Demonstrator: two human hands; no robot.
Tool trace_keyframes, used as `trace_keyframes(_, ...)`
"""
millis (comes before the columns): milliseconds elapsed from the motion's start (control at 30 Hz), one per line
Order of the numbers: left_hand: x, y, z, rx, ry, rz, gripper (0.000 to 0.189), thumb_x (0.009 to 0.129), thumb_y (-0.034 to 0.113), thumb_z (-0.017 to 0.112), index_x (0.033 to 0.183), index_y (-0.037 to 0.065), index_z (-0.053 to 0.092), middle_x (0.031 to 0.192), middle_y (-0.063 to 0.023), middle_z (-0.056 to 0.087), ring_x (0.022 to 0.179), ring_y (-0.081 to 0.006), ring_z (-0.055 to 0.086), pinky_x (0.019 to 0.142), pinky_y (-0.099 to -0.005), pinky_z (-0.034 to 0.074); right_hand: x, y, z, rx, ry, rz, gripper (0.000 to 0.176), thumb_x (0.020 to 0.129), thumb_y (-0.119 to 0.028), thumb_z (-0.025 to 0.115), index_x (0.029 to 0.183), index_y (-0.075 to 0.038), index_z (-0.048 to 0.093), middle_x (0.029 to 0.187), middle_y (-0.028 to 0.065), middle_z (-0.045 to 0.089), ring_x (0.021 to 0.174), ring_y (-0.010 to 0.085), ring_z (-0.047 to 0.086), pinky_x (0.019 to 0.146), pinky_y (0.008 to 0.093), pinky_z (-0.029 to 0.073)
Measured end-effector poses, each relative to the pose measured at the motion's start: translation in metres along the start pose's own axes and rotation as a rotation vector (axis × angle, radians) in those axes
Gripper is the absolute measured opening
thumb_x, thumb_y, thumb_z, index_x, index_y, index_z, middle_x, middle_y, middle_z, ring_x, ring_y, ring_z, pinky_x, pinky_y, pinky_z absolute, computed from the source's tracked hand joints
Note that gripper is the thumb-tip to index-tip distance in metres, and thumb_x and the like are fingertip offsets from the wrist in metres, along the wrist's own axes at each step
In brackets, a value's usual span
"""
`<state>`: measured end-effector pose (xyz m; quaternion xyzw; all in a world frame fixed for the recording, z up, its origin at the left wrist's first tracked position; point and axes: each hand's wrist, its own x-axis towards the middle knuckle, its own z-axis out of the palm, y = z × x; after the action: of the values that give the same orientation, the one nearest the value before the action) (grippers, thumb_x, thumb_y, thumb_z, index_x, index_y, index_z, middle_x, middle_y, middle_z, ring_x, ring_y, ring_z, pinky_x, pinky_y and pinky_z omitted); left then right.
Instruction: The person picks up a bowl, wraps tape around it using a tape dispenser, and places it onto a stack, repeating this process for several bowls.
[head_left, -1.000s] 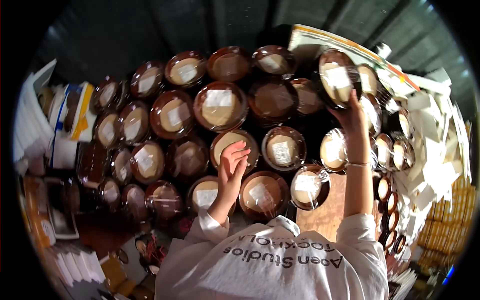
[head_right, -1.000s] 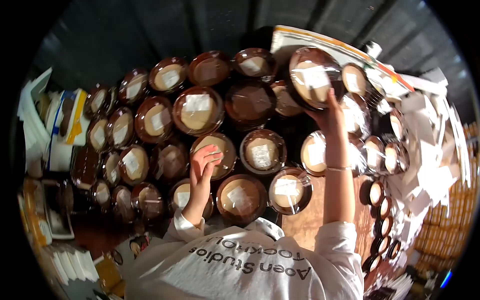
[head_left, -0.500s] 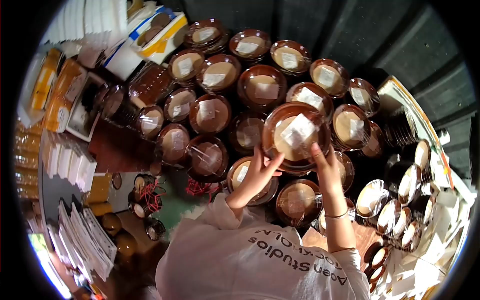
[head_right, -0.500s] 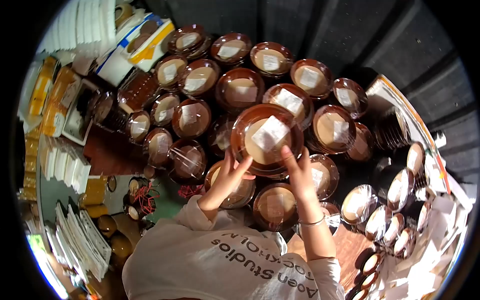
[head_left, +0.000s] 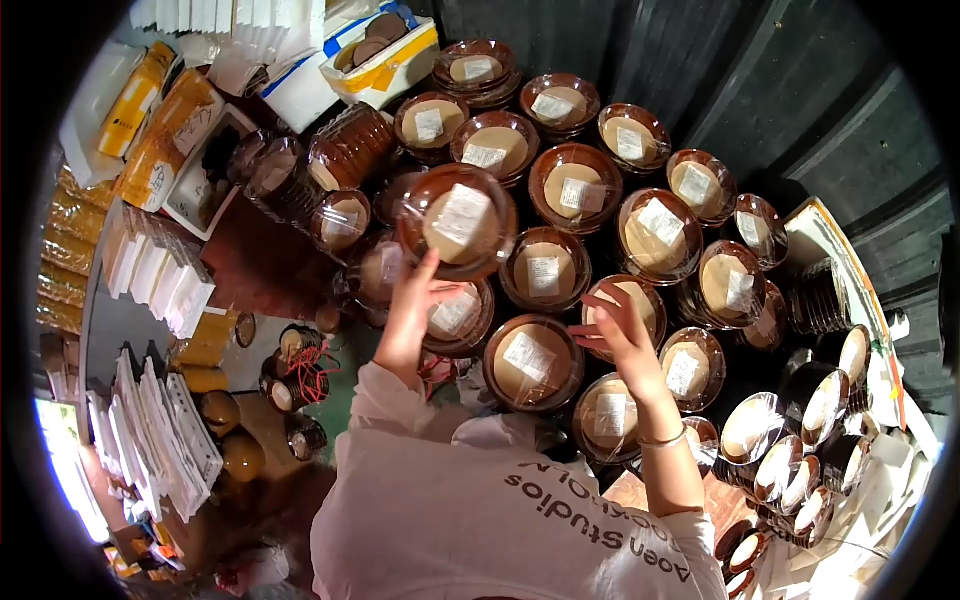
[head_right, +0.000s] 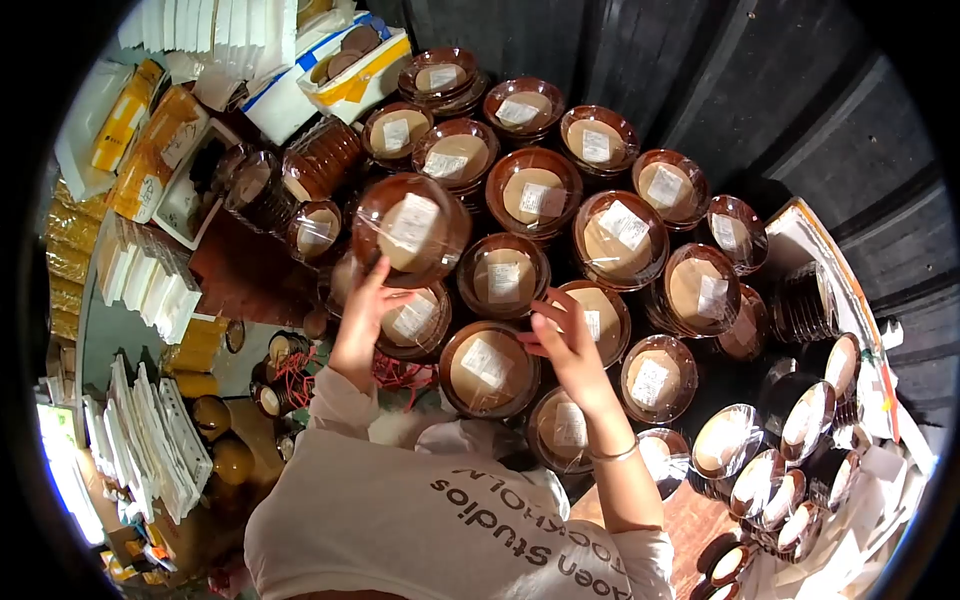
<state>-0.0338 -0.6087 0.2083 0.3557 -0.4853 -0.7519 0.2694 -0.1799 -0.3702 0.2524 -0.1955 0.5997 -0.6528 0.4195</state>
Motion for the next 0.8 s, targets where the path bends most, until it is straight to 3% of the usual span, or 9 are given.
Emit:
trace_keyframes(133, 0.04, 0.003, -0.046, -0.098, 0.095, -0.089, 0.061, 0.078, 0.031, 0.059, 0.12, -0.001, 0.029, 0.109, -0.0187, 0.047, 0.075, -0.0335, 0.06, 0.061, -0.0355, 0.054, -0.018, -0.001, -0.022, 0.008, 0.073, 0.013, 0.048, 0.086, -0.029, 0.048, 0.122, -0.003, 0.031, 0.115, 0.0168, 0.046, 0.088, 0.0229, 0.056, 0.077, 0.0326, 0.045)
trace_keyframes(267, 0.071, 0.011, -0.067, -0.048, 0.214, -0.01, 0.056, 0.081, 0.027, 0.055, 0.118, -0.002, 0.024, 0.106, -0.0208, 0.048, 0.076, -0.0346, 0.06, 0.061, -0.0357, 0.054, -0.027, 0.003, -0.039, 0.052, 0.163, -0.018, 0.045, 0.087, -0.027, 0.047, 0.121, -0.002, 0.033, 0.11, 0.0164, 0.05, 0.085, 0.0228, 0.058, 0.074, 0.0324, 0.047)
trace_keyframes(333, 0.091, 0.012, -0.084, -0.125, 0.234, -0.07, 0.043, 0.083, 0.026, 0.052, 0.113, 0.001, 0.034, 0.098, -0.0205, 0.053, 0.076, -0.0337, 0.06, 0.062, -0.037, 0.054, -0.033, 0.004, -0.044, 0.028, 0.215, -0.031, 0.041, 0.088, -0.027, 0.042, 0.119, -0.001, 0.035, 0.107, 0.0168, 0.053, 0.083, 0.0241, 0.059, 0.074, 0.0332, 0.048)
trace_keyframes(500, 0.121, 0.008, -0.106, -0.139, 0.32, -0.093, 0.034, 0.084, 0.023, 0.05, 0.108, 0.001, 0.039, 0.089, -0.0191, 0.057, 0.074, -0.0342, 0.061, 0.06, -0.0389, 0.054, -0.037, 0.006, -0.054, 0.045, 0.239, -0.026, 0.041, 0.088, -0.027, 0.042, 0.12, -0.002, 0.035, 0.106, 0.0171, 0.053, 0.083, 0.0246, 0.059, 0.073, 0.033, 0.048)
trace_keyframes(667, 0.125, 0.007, -0.102, -0.052, 0.343, -0.124, 0.035, 0.085, 0.024, 0.05, 0.109, 0.001, 0.04, 0.096, -0.0197, 0.054, 0.072, -0.0357, 0.06, 0.06, -0.0397, 0.054, -0.037, 0.01, -0.059, 0.035, 0.253, -0.009, 0.042, 0.088, -0.026, 0.042, 0.12, -0.001, 0.034, 0.105, 0.0165, 0.053, 0.083, 0.0237, 0.059, 0.073, 0.0324, 0.048)
trace_keyframes(800, 0.126, 0.005, -0.091, -0.05, 0.286, -0.147, 0.047, 0.084, 0.027, 0.05, 0.12, 0.003, 0.032, 0.1, -0.0213, 0.051, 0.074, -0.0362, 0.059, 0.063, -0.0409, 0.053, -0.037, 0.012, -0.059, 0.036, 0.251, -0.008, 0.042, 0.088, -0.026, 0.041, 0.12, 0.0, 0.034, 0.105, 0.0167, 0.053, 0.083, 0.0236, 0.059, 0.073, 0.0321, 0.048)
